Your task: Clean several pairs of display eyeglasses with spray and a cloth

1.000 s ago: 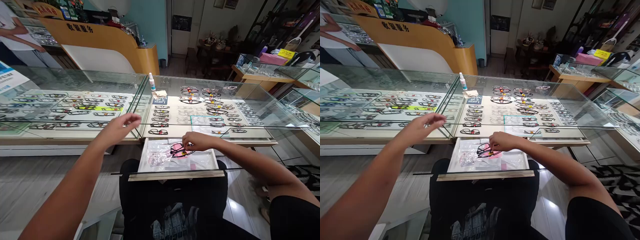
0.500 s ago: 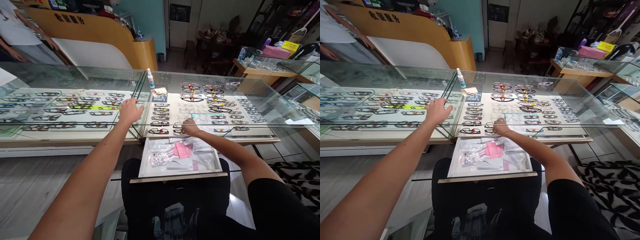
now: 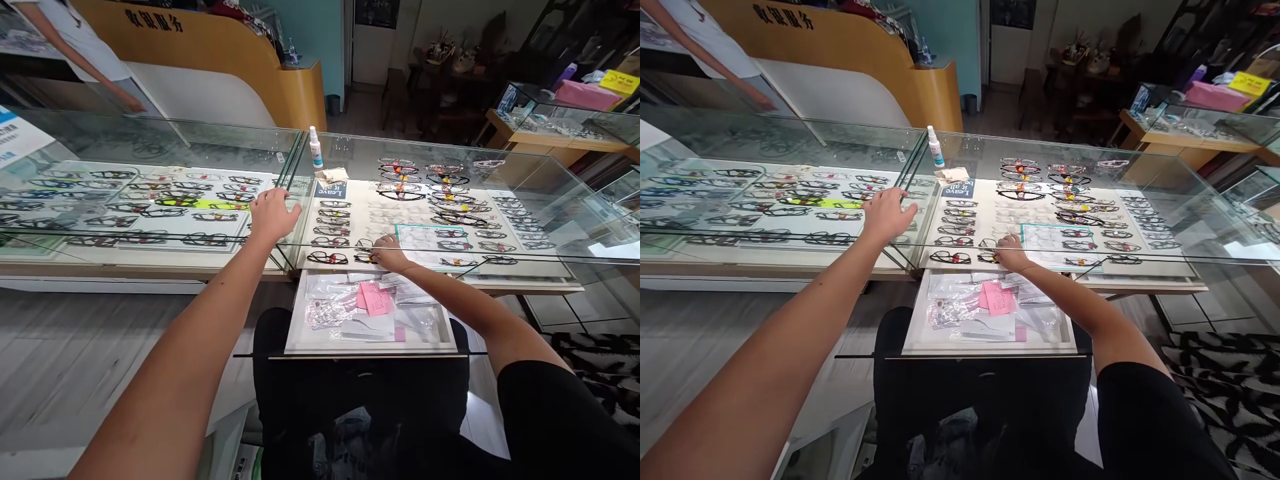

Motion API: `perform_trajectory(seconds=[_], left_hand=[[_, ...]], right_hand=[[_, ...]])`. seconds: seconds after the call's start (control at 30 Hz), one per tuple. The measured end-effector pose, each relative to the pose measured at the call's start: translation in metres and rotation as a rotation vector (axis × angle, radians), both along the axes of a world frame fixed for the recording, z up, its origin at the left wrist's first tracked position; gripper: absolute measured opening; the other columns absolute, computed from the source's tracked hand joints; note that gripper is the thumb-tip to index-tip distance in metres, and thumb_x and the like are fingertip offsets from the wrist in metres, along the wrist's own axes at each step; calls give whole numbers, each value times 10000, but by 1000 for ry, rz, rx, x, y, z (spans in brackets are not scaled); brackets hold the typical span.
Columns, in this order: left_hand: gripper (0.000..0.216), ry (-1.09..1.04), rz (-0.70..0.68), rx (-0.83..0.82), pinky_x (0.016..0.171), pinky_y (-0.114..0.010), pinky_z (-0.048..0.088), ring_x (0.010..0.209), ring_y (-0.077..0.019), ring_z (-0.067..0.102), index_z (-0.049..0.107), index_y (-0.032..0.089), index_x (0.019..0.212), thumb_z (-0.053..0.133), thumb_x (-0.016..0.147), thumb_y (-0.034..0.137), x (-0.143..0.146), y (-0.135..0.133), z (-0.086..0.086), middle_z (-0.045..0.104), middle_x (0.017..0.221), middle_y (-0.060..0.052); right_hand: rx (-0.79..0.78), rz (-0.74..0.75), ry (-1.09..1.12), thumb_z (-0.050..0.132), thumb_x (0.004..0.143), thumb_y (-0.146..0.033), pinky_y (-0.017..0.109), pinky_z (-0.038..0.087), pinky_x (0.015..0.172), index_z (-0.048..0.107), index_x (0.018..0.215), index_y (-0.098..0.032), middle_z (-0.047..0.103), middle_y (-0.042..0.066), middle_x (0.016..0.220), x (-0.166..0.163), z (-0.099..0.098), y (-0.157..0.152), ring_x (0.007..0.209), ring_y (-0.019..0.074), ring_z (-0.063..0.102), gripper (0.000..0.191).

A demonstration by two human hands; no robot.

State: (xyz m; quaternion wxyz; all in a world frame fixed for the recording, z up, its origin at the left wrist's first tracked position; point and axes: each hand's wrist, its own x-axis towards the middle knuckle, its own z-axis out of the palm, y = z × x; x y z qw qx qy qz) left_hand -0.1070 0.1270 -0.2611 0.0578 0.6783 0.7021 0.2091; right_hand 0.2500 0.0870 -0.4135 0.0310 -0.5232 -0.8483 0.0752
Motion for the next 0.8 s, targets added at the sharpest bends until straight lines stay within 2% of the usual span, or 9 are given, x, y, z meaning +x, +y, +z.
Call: perform_trajectory(seconds=[0.17,0.27,0.37,0.6,0.7,0.8], left_hand=[[426,-9,-8,8,1265,-616,320,1530,-458,468,636,184,1386,572,1035,418,-1,0,-1,640,1565,-253],[434,-15,-11,11,1268,-610,316,1530,-454,464,632,181,1393,570,1034,418,-2,0,-1,639,1564,-248],[436,-13,-8,5,1270,-607,318,1530,-450,463,629,179,1397,571,1031,410,-1,0,-1,639,1563,-246],[479,42,0,-7,1270,-617,362,1528,-442,490,633,187,1423,535,1032,446,-1,-1,1,648,1572,-229],[487,61,3,-15,1267,-615,384,1526,-438,502,634,200,1422,510,1032,464,0,-3,3,656,1565,-217],[499,66,3,-7,1268,-628,390,1531,-442,506,636,197,1421,502,1023,466,0,-4,3,665,1555,-214]], right_hand=[[4,6,20,592,1106,-367,514,234,1324,882,1098,-205,803,145,1325,3,8,5,1344,337,564,333],[5,-16,23,601,1060,-223,461,318,1251,826,1186,-171,814,167,1270,3,10,18,1304,330,590,263],[-5,-52,17,573,1011,-95,430,350,1199,786,1207,-158,815,181,1210,0,10,32,1259,320,621,296],[-28,-91,-32,551,1013,-66,424,294,1252,762,1235,-160,805,164,1163,-4,10,42,1224,292,661,320],[-36,-100,-53,535,1028,-77,435,285,1262,766,1275,-154,814,164,1154,-7,18,40,1213,293,671,347],[-34,-97,-65,541,1050,-126,476,295,1263,769,1307,-125,806,214,1261,-15,32,33,1298,340,650,344]])
